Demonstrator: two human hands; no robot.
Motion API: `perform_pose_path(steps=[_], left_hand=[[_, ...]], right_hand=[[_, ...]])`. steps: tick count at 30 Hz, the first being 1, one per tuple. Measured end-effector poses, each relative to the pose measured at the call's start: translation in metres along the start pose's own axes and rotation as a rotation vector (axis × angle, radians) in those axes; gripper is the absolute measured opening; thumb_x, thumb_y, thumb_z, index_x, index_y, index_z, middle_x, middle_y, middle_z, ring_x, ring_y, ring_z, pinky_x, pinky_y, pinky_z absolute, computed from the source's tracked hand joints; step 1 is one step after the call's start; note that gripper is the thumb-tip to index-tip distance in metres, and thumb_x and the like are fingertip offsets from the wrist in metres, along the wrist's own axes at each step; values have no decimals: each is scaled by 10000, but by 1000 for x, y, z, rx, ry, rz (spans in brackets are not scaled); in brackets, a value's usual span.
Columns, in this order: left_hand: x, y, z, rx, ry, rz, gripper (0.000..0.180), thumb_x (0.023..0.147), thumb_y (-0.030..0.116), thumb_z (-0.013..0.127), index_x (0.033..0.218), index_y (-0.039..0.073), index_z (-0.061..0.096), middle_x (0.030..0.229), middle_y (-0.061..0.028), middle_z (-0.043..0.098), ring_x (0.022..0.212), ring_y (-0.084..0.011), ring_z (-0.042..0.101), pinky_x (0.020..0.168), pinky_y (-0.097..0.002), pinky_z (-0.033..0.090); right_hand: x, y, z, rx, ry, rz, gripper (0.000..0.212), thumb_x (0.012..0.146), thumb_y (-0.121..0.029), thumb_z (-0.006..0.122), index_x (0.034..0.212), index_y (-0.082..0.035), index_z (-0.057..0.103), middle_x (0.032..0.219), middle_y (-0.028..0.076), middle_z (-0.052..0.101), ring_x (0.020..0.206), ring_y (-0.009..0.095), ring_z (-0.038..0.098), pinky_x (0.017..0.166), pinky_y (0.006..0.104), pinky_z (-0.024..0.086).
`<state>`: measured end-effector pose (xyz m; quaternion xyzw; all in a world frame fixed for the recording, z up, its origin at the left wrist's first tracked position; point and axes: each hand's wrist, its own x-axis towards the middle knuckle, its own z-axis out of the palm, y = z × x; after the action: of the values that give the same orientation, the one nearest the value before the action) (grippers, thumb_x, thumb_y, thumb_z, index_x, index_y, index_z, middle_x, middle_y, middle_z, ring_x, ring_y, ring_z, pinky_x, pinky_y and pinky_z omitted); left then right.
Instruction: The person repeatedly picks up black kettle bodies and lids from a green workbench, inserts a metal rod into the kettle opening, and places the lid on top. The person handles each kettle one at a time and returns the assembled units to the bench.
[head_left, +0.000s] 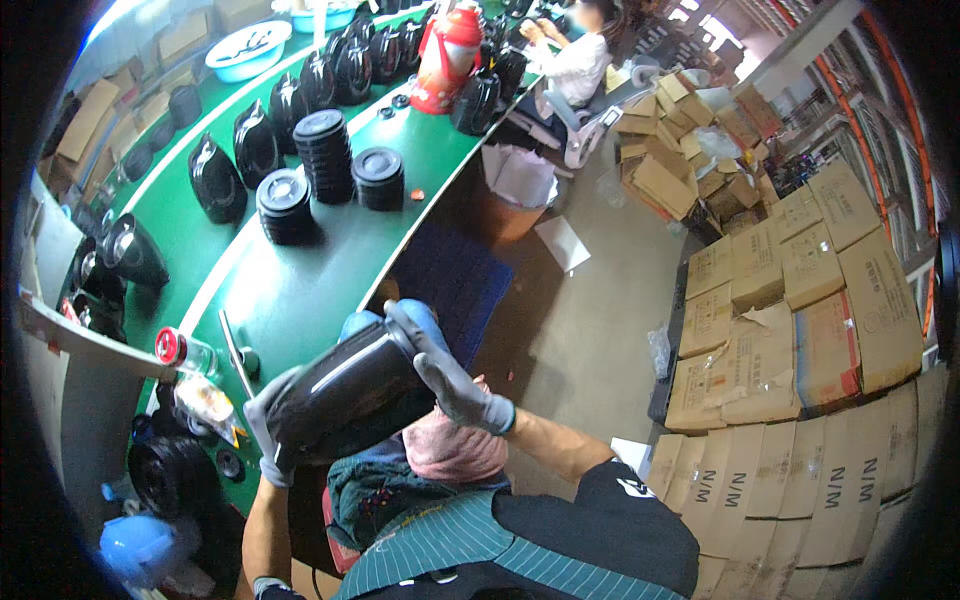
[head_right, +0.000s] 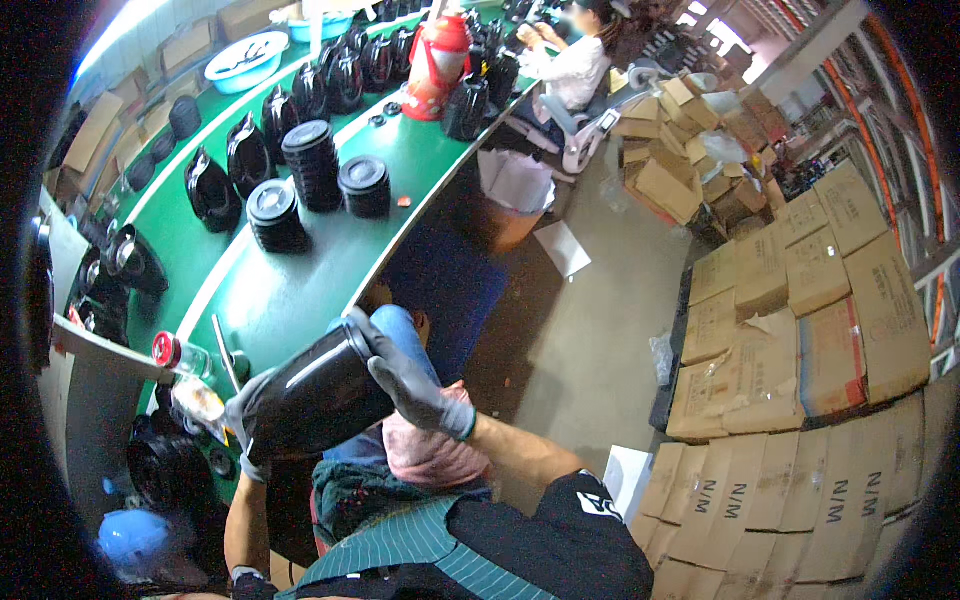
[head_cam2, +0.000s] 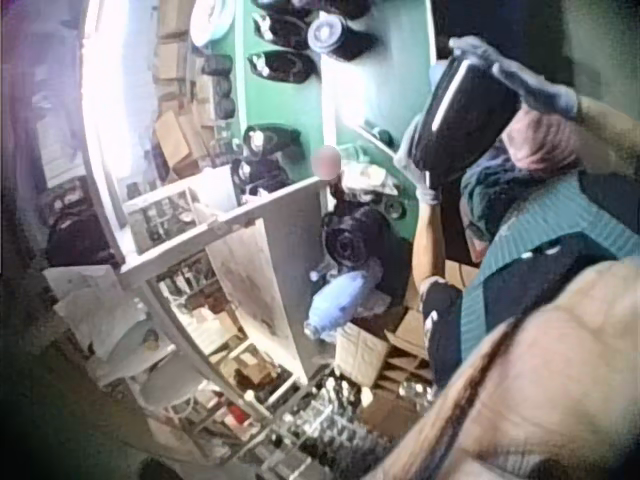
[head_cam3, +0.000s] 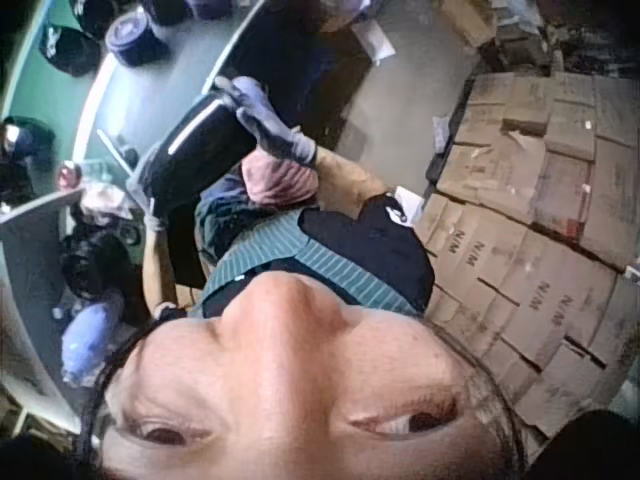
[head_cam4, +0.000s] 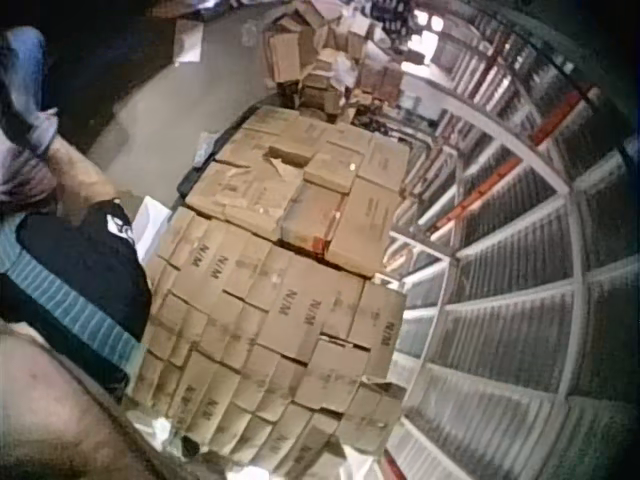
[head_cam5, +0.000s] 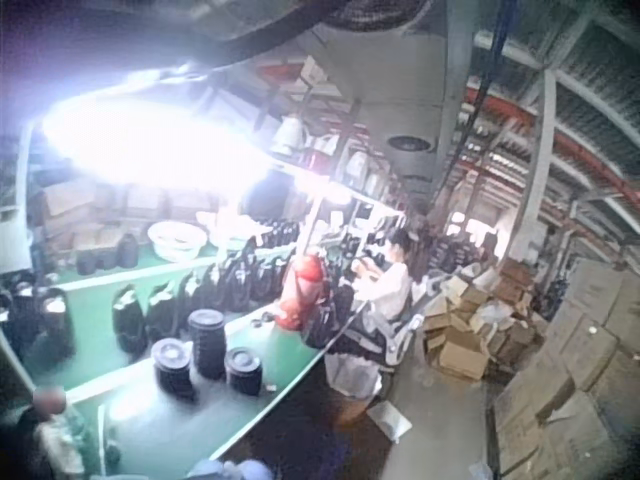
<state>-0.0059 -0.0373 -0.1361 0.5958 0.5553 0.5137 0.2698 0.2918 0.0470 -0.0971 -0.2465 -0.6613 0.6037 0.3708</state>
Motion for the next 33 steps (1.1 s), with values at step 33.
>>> perform_pose_path(steps=[33], left_hand=[[-29, -10, 3, -65, -85, -225, 414, 912, 159, 732, 1262, -60, 749, 1144, -142, 801, 1031, -225, 765, 947, -358, 592]], right_hand=[[-14, -11, 4, -235, -116, -233, 1115, 1007, -804, 433, 1746, -50, 76, 1766, 306, 140, 1634, 472, 184, 1317, 529, 143]])
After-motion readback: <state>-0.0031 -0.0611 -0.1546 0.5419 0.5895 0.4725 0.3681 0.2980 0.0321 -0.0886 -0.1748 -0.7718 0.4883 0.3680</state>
